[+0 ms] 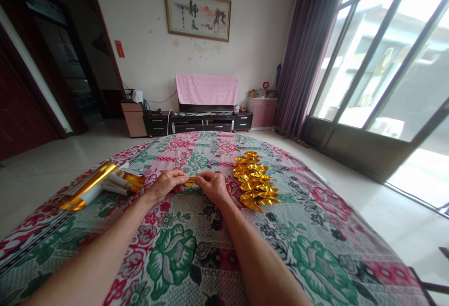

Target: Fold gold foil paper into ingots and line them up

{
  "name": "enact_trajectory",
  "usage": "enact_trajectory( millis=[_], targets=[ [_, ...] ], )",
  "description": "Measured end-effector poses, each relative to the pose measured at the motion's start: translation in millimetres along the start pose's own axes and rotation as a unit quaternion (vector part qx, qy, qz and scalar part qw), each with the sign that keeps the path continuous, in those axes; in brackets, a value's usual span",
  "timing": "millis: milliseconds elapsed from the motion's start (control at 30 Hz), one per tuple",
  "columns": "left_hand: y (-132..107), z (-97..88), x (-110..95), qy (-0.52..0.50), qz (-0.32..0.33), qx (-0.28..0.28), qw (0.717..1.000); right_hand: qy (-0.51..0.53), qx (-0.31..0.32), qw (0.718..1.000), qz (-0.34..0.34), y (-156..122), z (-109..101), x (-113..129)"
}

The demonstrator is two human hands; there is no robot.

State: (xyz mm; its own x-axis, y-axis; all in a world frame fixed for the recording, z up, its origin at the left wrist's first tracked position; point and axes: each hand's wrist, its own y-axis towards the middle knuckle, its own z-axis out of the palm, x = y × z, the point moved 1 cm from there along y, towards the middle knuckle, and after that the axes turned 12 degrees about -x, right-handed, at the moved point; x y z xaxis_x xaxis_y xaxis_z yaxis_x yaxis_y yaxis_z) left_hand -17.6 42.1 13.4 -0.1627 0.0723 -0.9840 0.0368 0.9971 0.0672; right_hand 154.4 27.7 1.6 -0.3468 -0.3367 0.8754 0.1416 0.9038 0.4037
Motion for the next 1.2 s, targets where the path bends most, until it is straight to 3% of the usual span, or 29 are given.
enact_trajectory(
  millis=[433, 900, 1200],
  targets=[
    [3.6, 0.0, 0.5, -0.033, -0.017, -0.022, 0.999, 0.017, 0.036, 0.999, -0.006, 0.7, 1.2, 0.7],
    [-1.0, 11.5, -10.0, -0.054, 0.033, -0.029, 0.998, -0.021, 0.059, 0.998, -0.028, -1.9, 3.4, 2.6],
    [0.4, 14.4, -2.8, -0.079, 0.016, -0.044, 0.996, -0.009, 0.074, 0.997, -0.030, -2.0, 2.2, 1.4]
  ],
)
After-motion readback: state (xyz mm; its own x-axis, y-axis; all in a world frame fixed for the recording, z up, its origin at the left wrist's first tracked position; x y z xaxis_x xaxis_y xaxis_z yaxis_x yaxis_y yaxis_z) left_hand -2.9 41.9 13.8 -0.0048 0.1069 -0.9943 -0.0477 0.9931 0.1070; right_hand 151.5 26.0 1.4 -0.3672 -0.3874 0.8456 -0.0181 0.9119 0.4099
